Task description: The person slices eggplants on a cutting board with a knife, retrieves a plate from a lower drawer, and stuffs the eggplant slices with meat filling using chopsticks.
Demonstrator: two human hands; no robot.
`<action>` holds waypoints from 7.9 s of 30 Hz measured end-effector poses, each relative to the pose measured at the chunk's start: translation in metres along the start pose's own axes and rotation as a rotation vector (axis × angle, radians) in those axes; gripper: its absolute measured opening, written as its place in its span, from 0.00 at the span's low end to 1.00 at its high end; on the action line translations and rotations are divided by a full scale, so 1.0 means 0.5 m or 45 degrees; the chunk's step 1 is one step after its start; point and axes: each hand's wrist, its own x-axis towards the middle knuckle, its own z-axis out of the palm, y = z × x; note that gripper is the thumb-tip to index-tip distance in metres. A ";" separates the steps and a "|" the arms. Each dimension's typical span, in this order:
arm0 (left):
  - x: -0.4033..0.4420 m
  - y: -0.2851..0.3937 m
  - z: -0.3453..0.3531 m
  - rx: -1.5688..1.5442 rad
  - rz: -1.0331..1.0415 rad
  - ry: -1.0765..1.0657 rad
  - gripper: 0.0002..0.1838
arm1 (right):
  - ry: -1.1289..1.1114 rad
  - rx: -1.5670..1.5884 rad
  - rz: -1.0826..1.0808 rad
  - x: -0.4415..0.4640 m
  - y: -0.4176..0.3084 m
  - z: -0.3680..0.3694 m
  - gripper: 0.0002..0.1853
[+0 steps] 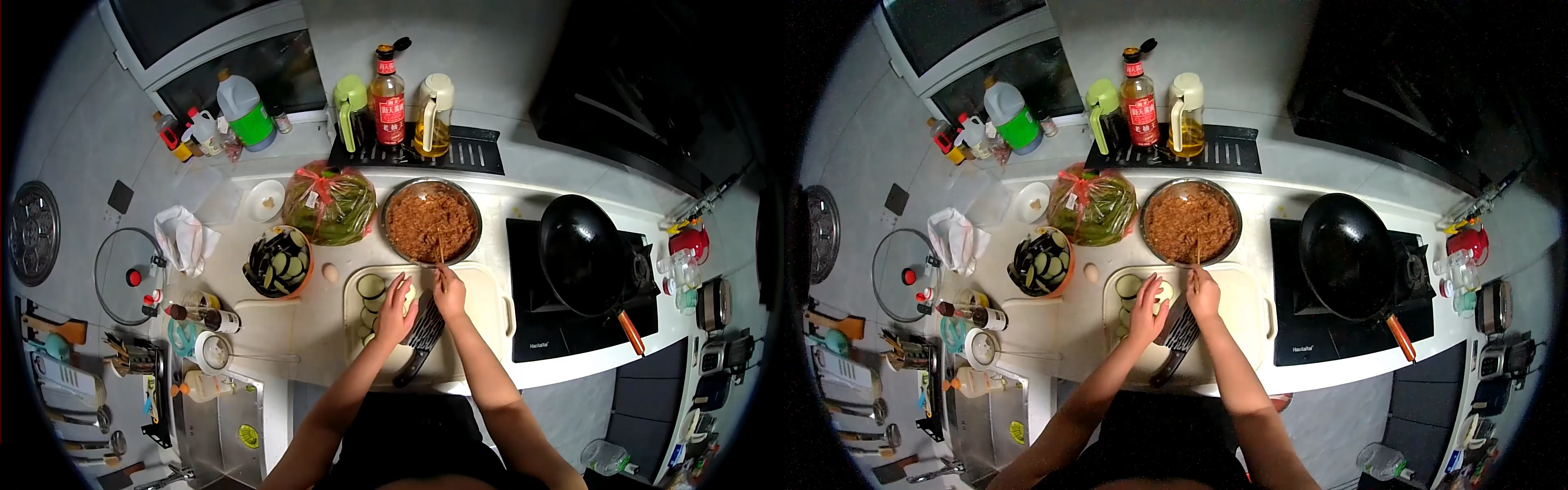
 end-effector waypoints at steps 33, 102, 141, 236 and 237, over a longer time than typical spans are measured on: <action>-0.553 0.364 0.535 -0.087 -0.033 -0.270 0.10 | 0.898 2.061 1.495 -0.526 0.557 -0.609 0.35; -0.876 0.196 0.830 -0.053 -0.842 0.169 0.11 | -0.454 0.868 1.385 -0.762 0.675 -0.711 0.08; -0.844 0.575 0.571 0.530 0.224 -0.381 0.07 | -0.515 0.930 1.040 -0.832 0.434 -0.808 0.26; 0.012 -0.180 -0.050 0.821 -0.609 -0.078 0.32 | -0.630 0.829 0.813 -0.074 0.039 -0.040 0.17; 0.022 -0.185 -0.053 0.776 -0.622 -0.106 0.32 | -0.621 0.850 0.822 -0.076 0.034 -0.039 0.16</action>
